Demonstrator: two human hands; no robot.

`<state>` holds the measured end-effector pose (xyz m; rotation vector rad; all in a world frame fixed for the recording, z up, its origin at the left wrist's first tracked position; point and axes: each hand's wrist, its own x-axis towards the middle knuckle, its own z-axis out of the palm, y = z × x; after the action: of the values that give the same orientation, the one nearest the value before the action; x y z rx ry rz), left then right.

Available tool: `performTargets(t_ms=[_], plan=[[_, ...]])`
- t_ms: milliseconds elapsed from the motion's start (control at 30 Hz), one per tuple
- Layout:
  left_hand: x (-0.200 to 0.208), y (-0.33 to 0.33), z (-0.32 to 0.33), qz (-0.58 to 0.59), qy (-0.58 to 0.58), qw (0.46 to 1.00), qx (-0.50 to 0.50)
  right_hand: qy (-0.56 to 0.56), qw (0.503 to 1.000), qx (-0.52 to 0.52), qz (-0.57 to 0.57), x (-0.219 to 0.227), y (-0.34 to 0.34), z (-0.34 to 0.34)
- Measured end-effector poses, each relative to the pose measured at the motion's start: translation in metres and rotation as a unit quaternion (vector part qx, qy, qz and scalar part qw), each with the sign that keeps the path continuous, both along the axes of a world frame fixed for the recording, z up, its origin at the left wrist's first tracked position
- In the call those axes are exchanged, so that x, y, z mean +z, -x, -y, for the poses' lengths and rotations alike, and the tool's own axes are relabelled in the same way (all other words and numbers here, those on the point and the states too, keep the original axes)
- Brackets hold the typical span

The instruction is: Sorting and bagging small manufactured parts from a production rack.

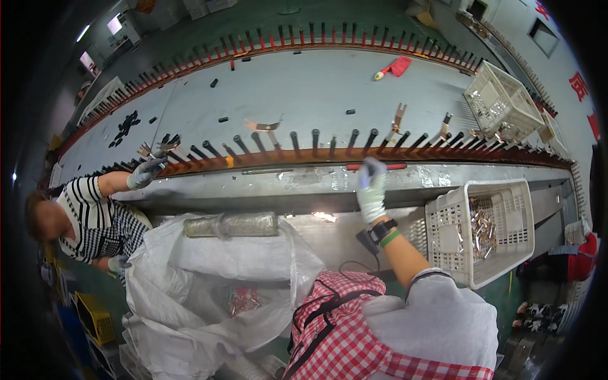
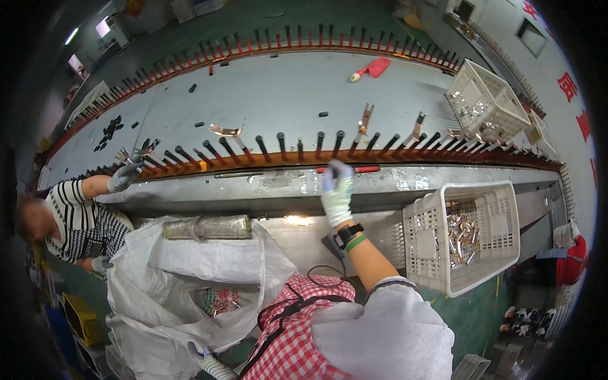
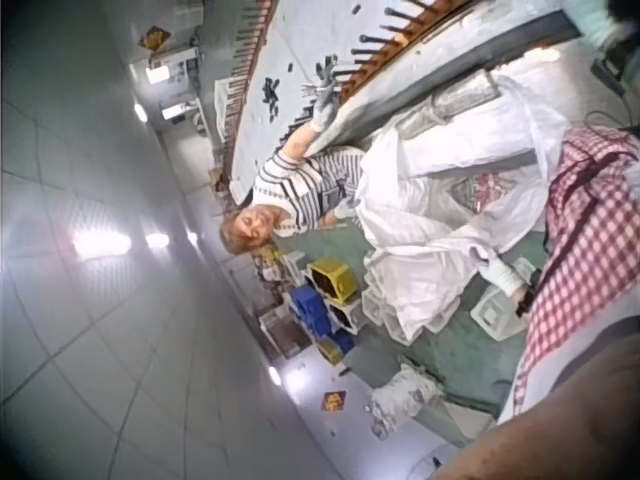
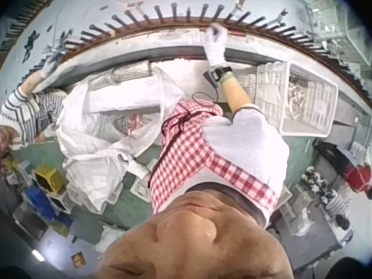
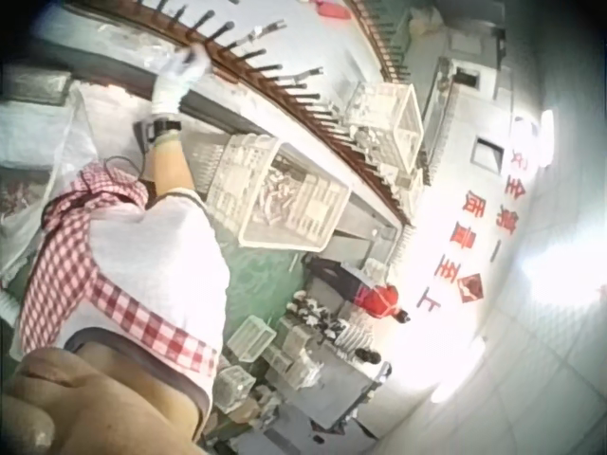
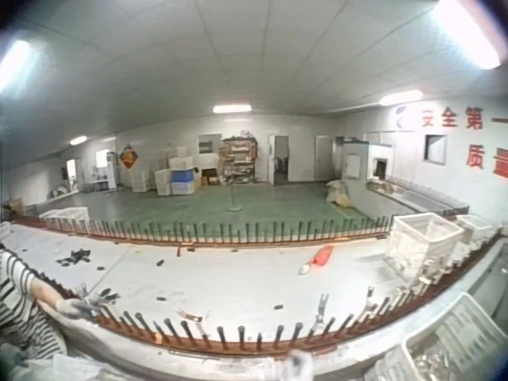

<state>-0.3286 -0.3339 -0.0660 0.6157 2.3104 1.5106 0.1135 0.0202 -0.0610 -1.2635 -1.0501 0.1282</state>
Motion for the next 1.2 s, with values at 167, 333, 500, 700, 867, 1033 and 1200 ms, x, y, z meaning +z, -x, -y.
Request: performTargets(t_ms=[167, 333, 500, 700, 867, 1033, 1200], plan=[[0.046, -0.03, -0.021, 0.021, 0.01, 1.0, 0.017, -0.059, 0.951, -0.198, -0.229, 0.001, -0.091, -0.036], [0.091, -0.063, -0.039, 0.051, 0.025, 0.998, 0.025, -0.073, 0.963, -0.157, -0.205, -0.002, -0.14, -0.061], [0.111, -0.081, -0.051, 0.083, 0.015, 0.996, 0.025, 0.066, 0.97, -0.031, -0.232, 0.003, -0.159, -0.076], [0.098, -0.056, -0.032, 0.098, 0.001, 0.994, 0.042, 0.347, 0.819, -0.301, 0.344, 0.087, -0.127, -0.013], [0.055, -0.02, -0.012, 0.133, 0.011, 0.991, 0.004, 0.13, 0.923, -0.333, 0.14, -0.003, -0.236, 0.019], [0.053, -0.02, -0.007, 0.078, -0.128, 0.989, 0.011, 0.028, 0.984, -0.178, -0.004, -0.045, -0.287, -0.028], [0.038, -0.017, -0.002, -0.017, -0.151, 0.988, 0.024, 0.085, 0.963, -0.245, -0.078, -0.037, -0.293, -0.048]])
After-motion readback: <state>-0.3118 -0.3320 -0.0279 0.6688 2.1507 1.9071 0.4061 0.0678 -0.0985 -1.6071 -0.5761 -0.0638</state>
